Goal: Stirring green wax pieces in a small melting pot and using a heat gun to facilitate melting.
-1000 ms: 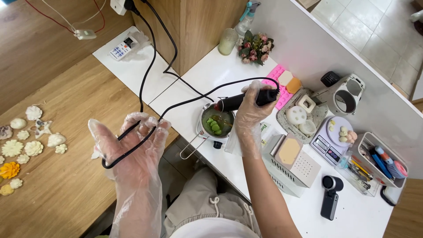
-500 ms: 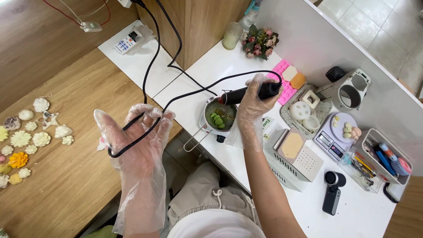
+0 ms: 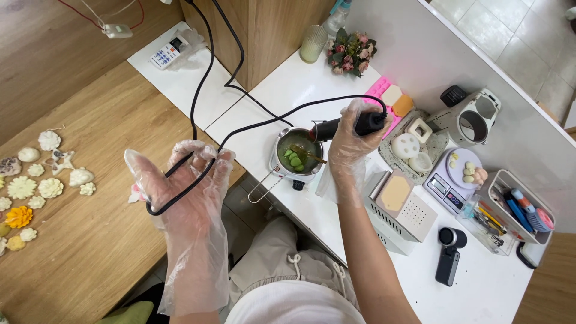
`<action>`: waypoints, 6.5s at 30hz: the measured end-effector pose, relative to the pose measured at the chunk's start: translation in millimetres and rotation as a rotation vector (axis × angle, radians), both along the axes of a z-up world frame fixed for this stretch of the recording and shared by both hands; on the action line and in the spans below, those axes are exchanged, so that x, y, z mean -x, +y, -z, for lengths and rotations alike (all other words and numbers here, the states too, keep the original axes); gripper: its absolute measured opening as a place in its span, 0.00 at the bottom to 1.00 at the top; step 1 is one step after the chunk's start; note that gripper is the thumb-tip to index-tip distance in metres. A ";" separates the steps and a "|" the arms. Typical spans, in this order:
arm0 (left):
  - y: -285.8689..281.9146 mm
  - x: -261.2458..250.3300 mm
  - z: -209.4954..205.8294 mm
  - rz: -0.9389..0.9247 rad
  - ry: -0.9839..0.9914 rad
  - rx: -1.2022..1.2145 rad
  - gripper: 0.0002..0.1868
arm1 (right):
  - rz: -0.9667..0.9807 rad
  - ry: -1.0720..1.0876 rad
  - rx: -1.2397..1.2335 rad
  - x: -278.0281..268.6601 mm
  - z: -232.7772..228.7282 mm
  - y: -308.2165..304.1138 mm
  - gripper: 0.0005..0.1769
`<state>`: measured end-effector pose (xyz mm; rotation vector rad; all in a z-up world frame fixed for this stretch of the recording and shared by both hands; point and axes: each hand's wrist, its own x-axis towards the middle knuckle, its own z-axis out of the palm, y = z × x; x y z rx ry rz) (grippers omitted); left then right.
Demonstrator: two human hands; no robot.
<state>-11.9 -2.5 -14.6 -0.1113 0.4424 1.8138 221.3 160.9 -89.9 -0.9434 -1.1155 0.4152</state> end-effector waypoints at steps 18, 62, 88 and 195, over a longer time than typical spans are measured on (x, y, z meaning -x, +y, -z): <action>-2.8 -0.9 7.0 -0.009 0.037 0.019 0.42 | 0.013 -0.077 0.035 -2.2 -8.9 -10.9 0.15; 0.9 -1.1 16.5 0.048 0.128 -0.106 0.42 | -0.025 0.323 0.150 31.6 4.9 -1.0 0.19; -0.3 -18.4 0.1 0.022 0.136 -0.058 0.43 | 0.259 0.067 0.028 6.5 5.0 -7.0 0.18; 7.8 -30.7 4.9 0.348 0.022 -0.008 0.35 | 0.287 0.353 -0.158 -39.4 56.5 -27.7 0.22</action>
